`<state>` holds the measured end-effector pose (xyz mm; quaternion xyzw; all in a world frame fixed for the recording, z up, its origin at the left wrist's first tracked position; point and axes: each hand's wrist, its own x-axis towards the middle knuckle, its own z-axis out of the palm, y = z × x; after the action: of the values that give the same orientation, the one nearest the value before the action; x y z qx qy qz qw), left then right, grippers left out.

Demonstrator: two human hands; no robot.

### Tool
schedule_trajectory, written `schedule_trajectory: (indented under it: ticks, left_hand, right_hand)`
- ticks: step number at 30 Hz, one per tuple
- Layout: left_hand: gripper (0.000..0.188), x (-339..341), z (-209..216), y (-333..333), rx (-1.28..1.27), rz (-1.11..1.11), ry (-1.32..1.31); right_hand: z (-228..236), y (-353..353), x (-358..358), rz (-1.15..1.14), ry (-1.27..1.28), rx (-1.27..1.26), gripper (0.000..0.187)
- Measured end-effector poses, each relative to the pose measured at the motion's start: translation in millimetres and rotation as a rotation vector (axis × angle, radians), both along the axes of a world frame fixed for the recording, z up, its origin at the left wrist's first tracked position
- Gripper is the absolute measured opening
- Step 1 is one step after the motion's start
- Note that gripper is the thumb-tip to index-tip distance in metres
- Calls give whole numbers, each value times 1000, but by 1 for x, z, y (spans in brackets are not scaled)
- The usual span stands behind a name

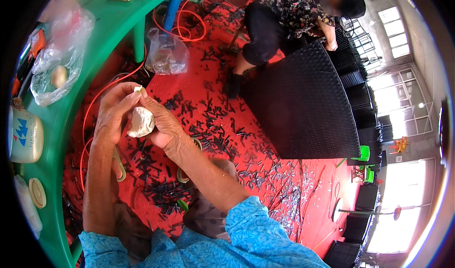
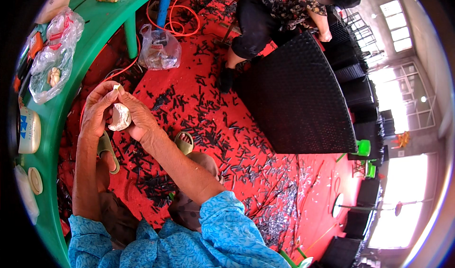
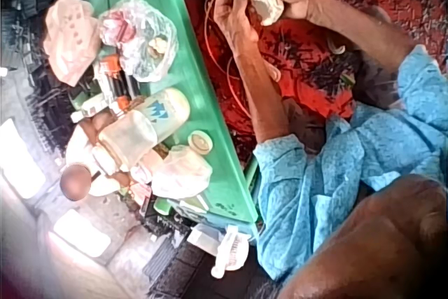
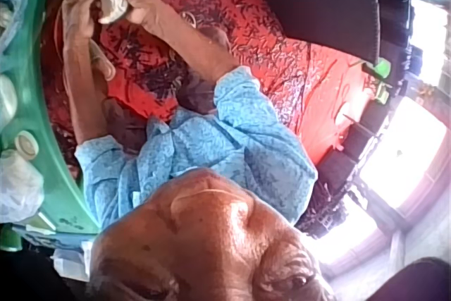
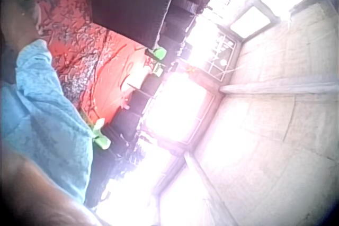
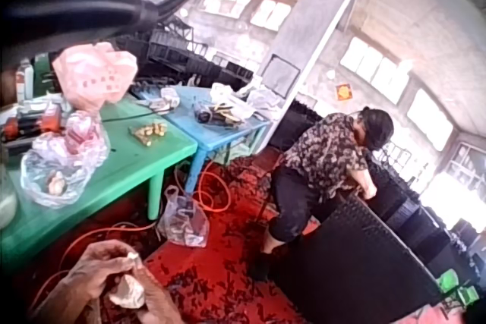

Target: The person breaks apart a white food item by hand, then picks up a large translucent container and brings it close to the camera before continuing to handle the food.

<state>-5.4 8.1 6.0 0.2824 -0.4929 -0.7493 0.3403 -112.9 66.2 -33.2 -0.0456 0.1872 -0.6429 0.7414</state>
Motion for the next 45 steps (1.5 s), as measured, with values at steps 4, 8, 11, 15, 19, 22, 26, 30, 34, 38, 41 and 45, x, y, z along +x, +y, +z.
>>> schedule_trajectory:
  ticks: [4, 8, 11, 15, 19, 22, 26, 30, 34, 38, 41, 45]
  left_hand:
    - [16, -2, 1, 1, -2, 10, 0]
    - [16, -1, 0, 0, -4, 10, -15]
    - [17, -2, 1, 1, -1, -4, -4]
    - [18, -2, 1, 1, -4, 6, -14]
    - [18, -2, 2, 1, 5, -2, -12]
    - [18, -2, 1, 1, 11, 0, -4]
    - [18, -2, 2, 1, 11, 5, -16]
    - [18, -3, 1, 1, 10, 9, -12]
    - [19, -3, 1, 1, 0, 15, -14]
    - [19, -4, 3, 3, 6, 37, -29]
    - [19, -3, 1, 1, 16, 15, -21]
    - [20, -2, 1, 1, -5, 14, -19]
  right_hand:
    - [-2, 0, -1, -9, -6, 3, 27]
    - [1, 1, -1, 8, -17, -5, 28]
    - [0, 1, -2, -11, -13, 5, 28]
    - [0, 1, -2, 0, -19, 4, 27]
    - [1, 1, -1, -22, -6, 10, 27]
    - [2, 1, -2, -10, -7, 11, 26]
    - [3, 1, -1, -16, -2, 13, 26]
    - [2, 0, -2, -20, 1, -3, 26]
    - [4, 0, 0, -18, -3, 17, 26]
    - [2, -1, -1, -16, 24, 9, 26]
    - [2, 0, -1, -26, 27, 26, 26]
    - [4, 1, 0, -26, 20, 27, 26]
